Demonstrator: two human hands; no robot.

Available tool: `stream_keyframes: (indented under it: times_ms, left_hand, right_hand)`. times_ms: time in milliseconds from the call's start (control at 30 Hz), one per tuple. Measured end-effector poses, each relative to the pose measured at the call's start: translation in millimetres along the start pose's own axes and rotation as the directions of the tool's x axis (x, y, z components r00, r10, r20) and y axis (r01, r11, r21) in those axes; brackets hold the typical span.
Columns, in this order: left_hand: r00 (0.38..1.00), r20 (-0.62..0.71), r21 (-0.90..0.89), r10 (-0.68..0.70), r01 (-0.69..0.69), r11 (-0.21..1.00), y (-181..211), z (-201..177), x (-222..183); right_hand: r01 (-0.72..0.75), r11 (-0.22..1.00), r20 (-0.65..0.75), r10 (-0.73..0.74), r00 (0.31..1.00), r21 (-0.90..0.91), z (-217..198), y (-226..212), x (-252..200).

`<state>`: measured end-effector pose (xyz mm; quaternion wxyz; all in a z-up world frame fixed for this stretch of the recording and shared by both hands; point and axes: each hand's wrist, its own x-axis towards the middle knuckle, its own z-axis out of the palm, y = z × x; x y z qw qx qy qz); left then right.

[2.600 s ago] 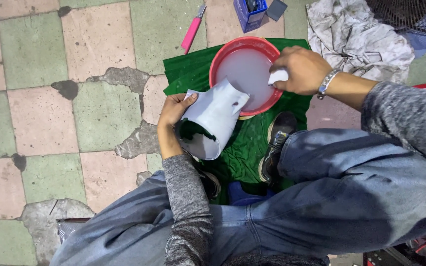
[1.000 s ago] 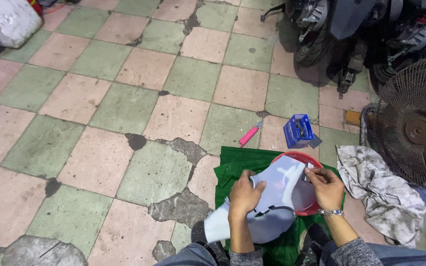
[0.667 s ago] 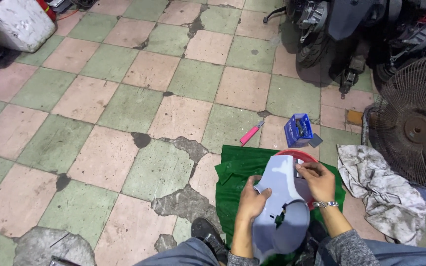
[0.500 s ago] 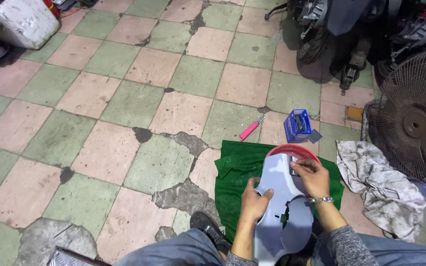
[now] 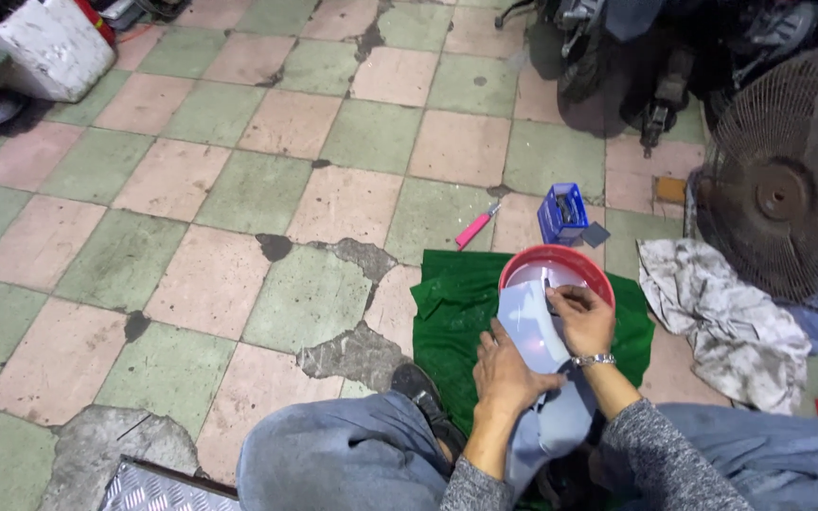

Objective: The person sands a plastic part by hand using a small piece of sandpaper, repeatedly dipping the sandpaper into a bucket of water and wiping the surface of the part.

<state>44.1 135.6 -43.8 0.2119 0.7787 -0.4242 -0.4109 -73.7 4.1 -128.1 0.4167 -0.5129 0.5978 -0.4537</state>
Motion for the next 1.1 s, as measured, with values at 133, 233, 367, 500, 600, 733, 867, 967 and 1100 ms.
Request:
stream_keyframes:
  times_ms: [133,233,367,500,600,733,867,967,1100]
  left_hand:
    - [0.999,0.047,-0.011,-0.012,0.013,1.0,-2.5,-16.3,-7.1]
    - [1.0,-0.023,0.04,0.017,-0.016,0.999,-12.1,-18.9,-6.7]
    - [0.996,-0.065,0.096,0.065,-0.059,0.994,-20.8,-14.3,0.9]
    - [0.996,-0.04,0.129,0.086,-0.08,0.988,-26.1,-2.8,10.3]
    - [0.972,-0.163,0.117,0.169,-0.151,0.982,-46.8,26.0,17.4]
    - [1.0,0.018,0.118,0.006,-0.008,0.993,-21.7,-5.8,20.4]
    - [0.998,0.067,0.158,-0.01,-0.001,0.987,-21.9,-3.8,31.2]
    - [0.999,0.036,0.221,-0.003,-0.005,0.975,-27.1,10.5,39.4]
    - [1.0,-0.015,0.29,-0.01,0.014,0.957,-38.3,37.5,53.4]
  right_hand:
    - [0.073,0.993,-0.014,-0.074,0.997,-0.098,-12.5,-29.8,-12.7]
    - [0.039,0.999,0.002,-0.039,0.999,-0.038,-24.0,-35.7,-1.1]
    - [0.086,0.906,0.042,-0.076,0.996,-0.415,-19.1,-9.8,47.0]
    - [0.123,0.73,0.152,-0.028,0.988,-0.672,0.9,55.0,90.2]
    - [0.193,0.596,0.251,0.014,0.968,-0.78,8.4,114.2,114.1]
    - [0.076,0.557,0.215,0.187,0.959,-0.827,14.6,78.3,92.9]
    - [0.19,0.46,0.305,0.19,0.933,-0.867,10.8,98.7,92.6]
    - [0.226,0.422,0.32,0.167,0.933,-0.878,11.0,100.2,90.9]
    - [0.171,0.409,0.287,0.241,0.927,-0.896,16.1,93.8,89.5]
